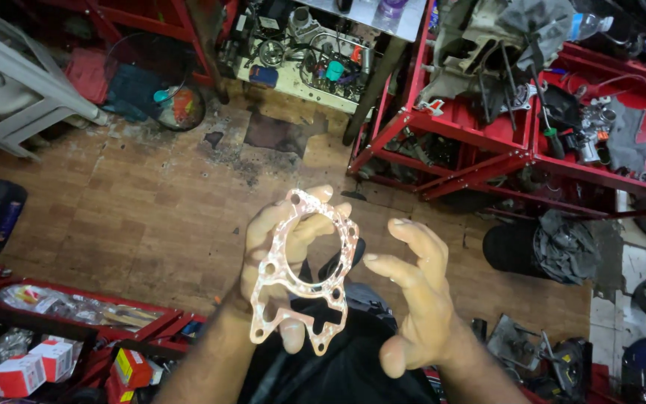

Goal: Inspecting a motorcycle engine gasket and applying sealant to its surface

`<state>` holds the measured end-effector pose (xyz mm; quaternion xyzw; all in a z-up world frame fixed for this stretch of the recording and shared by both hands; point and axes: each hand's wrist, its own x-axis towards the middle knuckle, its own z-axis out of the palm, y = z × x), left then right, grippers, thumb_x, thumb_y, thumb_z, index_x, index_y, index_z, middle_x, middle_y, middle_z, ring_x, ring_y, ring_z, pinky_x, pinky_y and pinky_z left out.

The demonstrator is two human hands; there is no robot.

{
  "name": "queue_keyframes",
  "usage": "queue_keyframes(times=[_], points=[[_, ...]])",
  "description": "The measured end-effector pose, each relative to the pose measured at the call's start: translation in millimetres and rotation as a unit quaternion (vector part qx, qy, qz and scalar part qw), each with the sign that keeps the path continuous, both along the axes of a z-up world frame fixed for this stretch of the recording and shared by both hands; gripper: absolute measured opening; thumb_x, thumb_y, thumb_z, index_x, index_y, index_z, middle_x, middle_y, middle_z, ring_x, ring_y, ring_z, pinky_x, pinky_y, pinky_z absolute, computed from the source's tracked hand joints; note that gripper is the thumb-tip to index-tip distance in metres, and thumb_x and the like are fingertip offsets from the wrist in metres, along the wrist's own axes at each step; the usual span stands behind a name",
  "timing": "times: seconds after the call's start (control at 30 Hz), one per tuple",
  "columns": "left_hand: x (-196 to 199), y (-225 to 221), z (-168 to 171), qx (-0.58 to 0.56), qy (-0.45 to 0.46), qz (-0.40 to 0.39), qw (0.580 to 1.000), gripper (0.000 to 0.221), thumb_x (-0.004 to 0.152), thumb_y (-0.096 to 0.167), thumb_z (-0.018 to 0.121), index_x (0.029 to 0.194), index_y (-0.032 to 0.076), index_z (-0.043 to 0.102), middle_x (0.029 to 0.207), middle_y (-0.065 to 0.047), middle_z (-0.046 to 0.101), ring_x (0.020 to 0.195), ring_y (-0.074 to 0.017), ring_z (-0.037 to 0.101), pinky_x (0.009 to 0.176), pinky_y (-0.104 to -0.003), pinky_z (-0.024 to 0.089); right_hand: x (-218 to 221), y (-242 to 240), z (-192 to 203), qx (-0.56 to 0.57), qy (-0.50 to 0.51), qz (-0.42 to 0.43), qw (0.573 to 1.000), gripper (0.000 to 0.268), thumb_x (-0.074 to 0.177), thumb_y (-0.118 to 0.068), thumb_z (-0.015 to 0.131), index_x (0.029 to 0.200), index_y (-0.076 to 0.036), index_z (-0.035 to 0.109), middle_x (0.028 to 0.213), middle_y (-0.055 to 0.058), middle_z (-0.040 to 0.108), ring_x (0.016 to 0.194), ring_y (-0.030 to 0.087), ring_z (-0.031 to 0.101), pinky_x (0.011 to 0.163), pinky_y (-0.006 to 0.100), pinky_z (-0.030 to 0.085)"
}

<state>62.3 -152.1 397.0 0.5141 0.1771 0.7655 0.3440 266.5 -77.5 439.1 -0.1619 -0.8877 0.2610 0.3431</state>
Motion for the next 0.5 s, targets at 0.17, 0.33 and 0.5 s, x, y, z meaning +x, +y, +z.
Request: queue_keyframes(times=[0.17, 0.33, 0.5], points=[[3, 2, 0, -0.004, -0.021, -0.04, 0.999, 0.087, 0.098, 0.046, 0.07, 0.162, 0.013, 0.022, 0.166, -0.034, 0.021, 0.152, -0.0567, 0.037, 0.127, -0.073, 0.037, 4, 1, -9, 0.027, 0.014, -0.028, 0.999, 0.096, 0.09, -0.087, 0.024, 0.128, -0.006, 0.058, 0.15, 0.027, 0.04, 0.141, 0.043, 0.043, 0.124, 0.06, 0.036], [3, -2, 0, -0.011, -0.034, -0.068, 0.997, 0.074, 0.107, 0.043, 0.064, 0.161, 0.013, 0.025, 0.166, -0.034, 0.021, 0.151, -0.0585, 0.036, 0.126, -0.074, 0.035, 0, 5, -7, 0.038, -0.024, -0.023, 0.999, 0.099, 0.086, -0.087, 0.022, 0.127, -0.006, 0.063, 0.146, 0.028, 0.041, 0.142, 0.043, 0.04, 0.123, 0.06, 0.034], [3, -7, 1, -0.019, -0.048, -0.09, 0.995, 0.061, 0.115, 0.04, 0.059, 0.16, 0.014, 0.028, 0.165, -0.035, 0.021, 0.151, -0.0602, 0.034, 0.126, -0.076, 0.034, 0, 6, -7, 0.059, -0.014, -0.022, 0.998, 0.099, 0.086, -0.087, 0.025, 0.13, -0.004, 0.057, 0.144, 0.028, 0.043, 0.14, 0.044, 0.043, 0.123, 0.061, 0.035]])
